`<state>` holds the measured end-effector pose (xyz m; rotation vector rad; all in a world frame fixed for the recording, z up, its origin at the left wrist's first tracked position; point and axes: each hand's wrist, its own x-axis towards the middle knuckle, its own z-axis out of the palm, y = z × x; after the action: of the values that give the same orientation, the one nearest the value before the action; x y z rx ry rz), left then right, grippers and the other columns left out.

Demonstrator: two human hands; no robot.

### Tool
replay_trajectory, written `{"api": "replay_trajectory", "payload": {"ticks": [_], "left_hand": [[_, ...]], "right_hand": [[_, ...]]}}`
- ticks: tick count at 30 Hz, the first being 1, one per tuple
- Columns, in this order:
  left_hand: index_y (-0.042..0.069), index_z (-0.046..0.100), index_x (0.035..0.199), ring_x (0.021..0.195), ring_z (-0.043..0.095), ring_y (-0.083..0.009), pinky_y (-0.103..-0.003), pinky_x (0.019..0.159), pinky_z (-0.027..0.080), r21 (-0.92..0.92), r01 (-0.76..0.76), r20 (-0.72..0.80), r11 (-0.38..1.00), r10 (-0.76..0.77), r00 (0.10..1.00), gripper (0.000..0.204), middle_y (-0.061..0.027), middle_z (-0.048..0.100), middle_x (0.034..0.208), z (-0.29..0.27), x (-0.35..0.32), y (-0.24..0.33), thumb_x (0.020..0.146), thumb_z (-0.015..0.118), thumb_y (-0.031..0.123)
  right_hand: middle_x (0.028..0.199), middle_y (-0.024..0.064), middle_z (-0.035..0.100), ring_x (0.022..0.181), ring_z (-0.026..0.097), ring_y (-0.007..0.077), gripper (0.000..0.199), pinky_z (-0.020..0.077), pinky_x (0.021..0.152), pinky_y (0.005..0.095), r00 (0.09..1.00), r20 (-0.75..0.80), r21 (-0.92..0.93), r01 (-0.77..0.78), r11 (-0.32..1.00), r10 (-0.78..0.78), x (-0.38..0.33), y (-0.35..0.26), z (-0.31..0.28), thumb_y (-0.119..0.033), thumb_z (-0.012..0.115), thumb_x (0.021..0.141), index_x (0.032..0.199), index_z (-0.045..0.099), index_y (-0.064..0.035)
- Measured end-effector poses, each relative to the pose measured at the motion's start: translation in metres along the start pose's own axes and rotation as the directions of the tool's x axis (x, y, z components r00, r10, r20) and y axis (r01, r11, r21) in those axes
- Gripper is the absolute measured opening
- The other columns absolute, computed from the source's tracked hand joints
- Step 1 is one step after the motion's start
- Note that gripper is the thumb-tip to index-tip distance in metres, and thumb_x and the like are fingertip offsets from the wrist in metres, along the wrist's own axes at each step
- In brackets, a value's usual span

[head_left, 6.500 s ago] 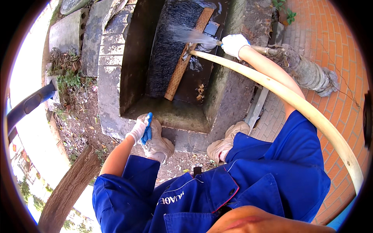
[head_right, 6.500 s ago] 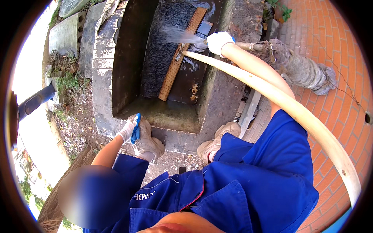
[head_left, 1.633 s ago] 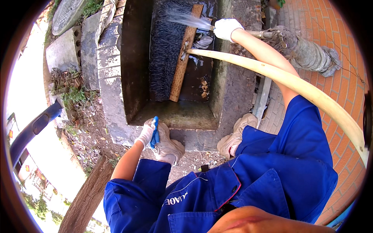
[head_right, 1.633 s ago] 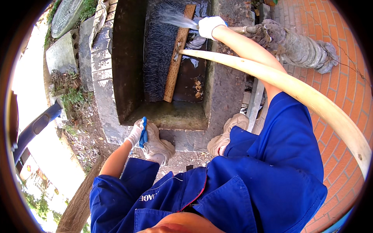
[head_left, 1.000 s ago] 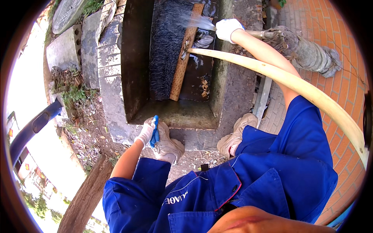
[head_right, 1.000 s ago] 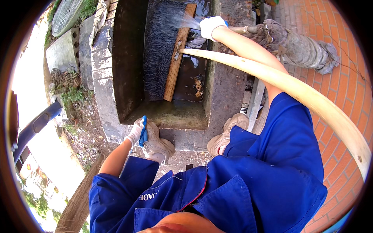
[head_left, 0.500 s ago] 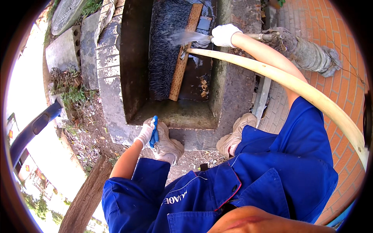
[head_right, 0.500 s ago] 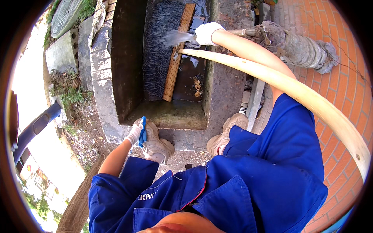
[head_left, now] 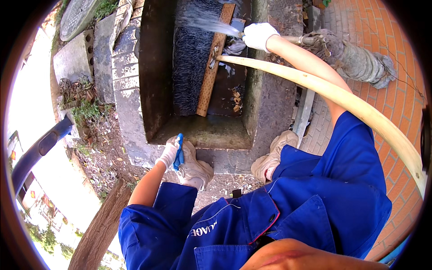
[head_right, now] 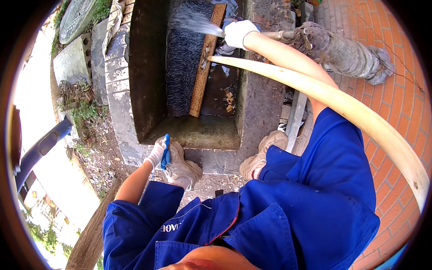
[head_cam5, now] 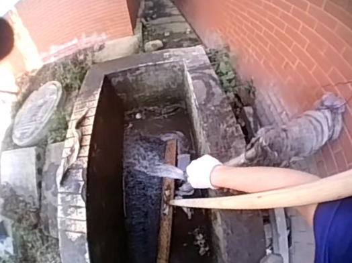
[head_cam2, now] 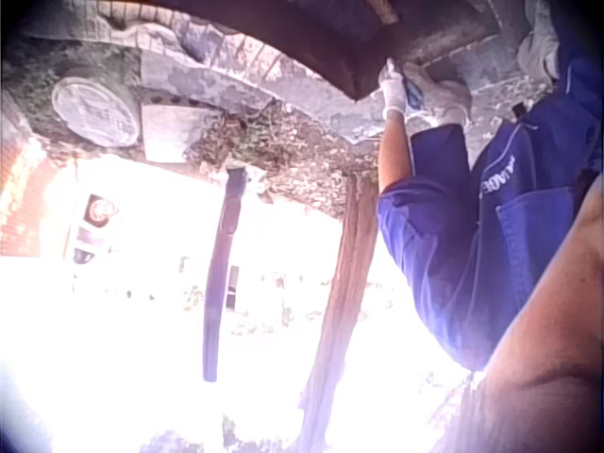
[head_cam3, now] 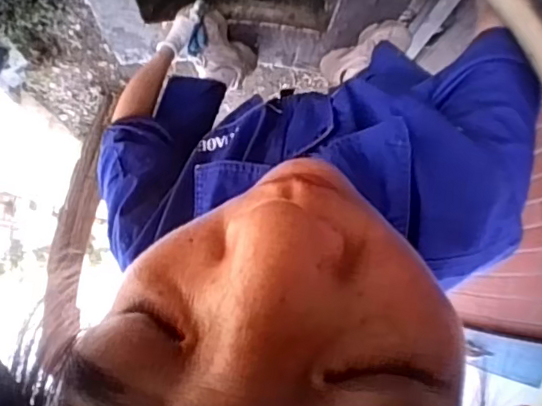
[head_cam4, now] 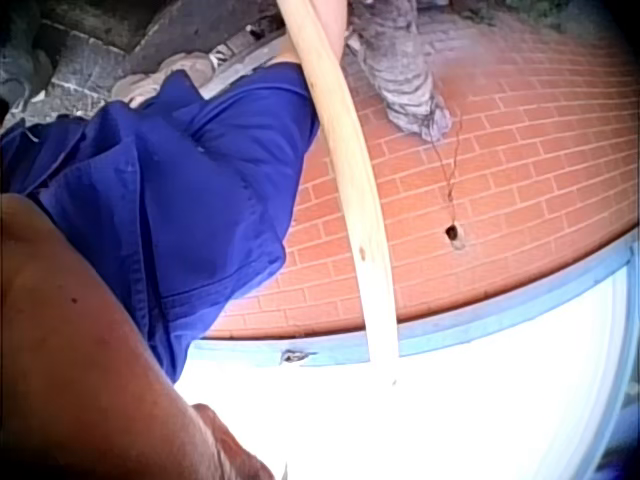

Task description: The person cleans a large outdoor broom by scrubbing the bristles with a long-handled tool and rinsing them with water from a hose in a concrete basin.

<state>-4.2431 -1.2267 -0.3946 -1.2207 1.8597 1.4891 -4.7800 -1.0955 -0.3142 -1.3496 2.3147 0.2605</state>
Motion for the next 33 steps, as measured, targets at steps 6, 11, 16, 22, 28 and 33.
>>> {"api": "replay_trajectory", "payload": {"ticks": [6,11,16,22,28,33], "left_hand": [[0.006,0.056,0.124,0.107,0.057,-0.0288,-0.034,0.094,0.042,-0.089,0.188,0.017,0.978,-0.187,0.982,0.036,-0.0159,0.061,0.114,-0.001,0.006,0.000,0.097,0.049,0.029],[0.014,0.052,0.127,0.082,0.066,-0.0306,-0.041,0.075,0.053,0.046,0.388,0.144,0.921,-0.390,0.909,0.047,-0.0183,0.066,0.095,-0.009,-0.015,0.084,0.096,0.045,0.048],[-0.008,0.058,0.102,0.060,0.065,-0.0333,-0.042,0.059,0.056,0.003,0.443,0.458,0.897,-0.395,0.796,0.069,-0.0221,0.067,0.080,-0.064,-0.033,0.060,0.096,0.035,0.057],[-0.005,0.063,0.096,0.061,0.064,-0.0260,-0.035,0.059,0.055,-0.070,0.457,0.281,0.887,-0.422,0.862,0.061,-0.0138,0.066,0.071,-0.103,-0.095,0.116,0.100,0.033,0.048],[-0.002,0.063,0.096,0.067,0.063,-0.0286,-0.037,0.065,0.052,0.000,0.240,0.190,0.971,-0.236,0.953,0.053,-0.0149,0.066,0.074,-0.088,-0.110,0.083,0.100,0.035,0.043],[0.000,0.063,0.096,0.073,0.063,-0.0307,-0.038,0.069,0.050,0.126,-0.077,0.095,0.989,0.065,0.993,0.047,-0.0157,0.066,0.077,-0.048,-0.068,0.054,0.099,0.038,0.039]], "right_hand": [[0.090,0.0180,0.070,0.083,0.069,0.0313,0.037,0.0532,0.072,0.0406,0.996,0.023,-0.078,0.093,0.993,-0.092,-0.001,0.003,0.001,-0.031,0.049,0.091,0.097,0.069,-0.0007],[0.107,0.0159,0.062,0.096,0.062,0.0265,0.072,0.0470,0.080,0.0387,0.984,-0.167,-0.334,-0.001,0.943,-0.058,-0.008,0.015,0.006,-0.053,0.048,0.091,0.135,0.041,0.0028],[0.111,0.0153,0.056,0.096,0.057,0.0273,0.100,0.0434,0.080,0.0380,0.969,-0.247,-0.259,-0.051,0.964,-0.015,-0.017,0.001,-0.002,-0.069,0.051,0.080,0.143,0.028,0.0057],[0.123,0.0207,0.051,0.105,0.055,0.0375,0.073,0.0469,0.089,0.0417,0.921,-0.388,0.081,0.021,0.996,0.013,-0.014,0.008,-0.010,-0.037,0.053,0.093,0.149,0.015,-0.0082],[0.125,0.0182,0.053,0.116,0.052,0.0341,0.061,0.0420,0.097,0.0436,0.851,-0.339,-0.308,0.303,0.902,-0.402,-0.040,0.001,-0.013,-0.025,0.058,0.089,0.141,0.034,-0.0072],[0.149,0.0179,0.032,0.139,0.029,0.0325,0.051,0.0189,0.118,0.0436,0.913,-0.014,-0.588,0.321,0.742,-0.407,-0.089,0.022,0.036,-0.016,0.037,0.091,0.141,0.033,-0.0055]]}}
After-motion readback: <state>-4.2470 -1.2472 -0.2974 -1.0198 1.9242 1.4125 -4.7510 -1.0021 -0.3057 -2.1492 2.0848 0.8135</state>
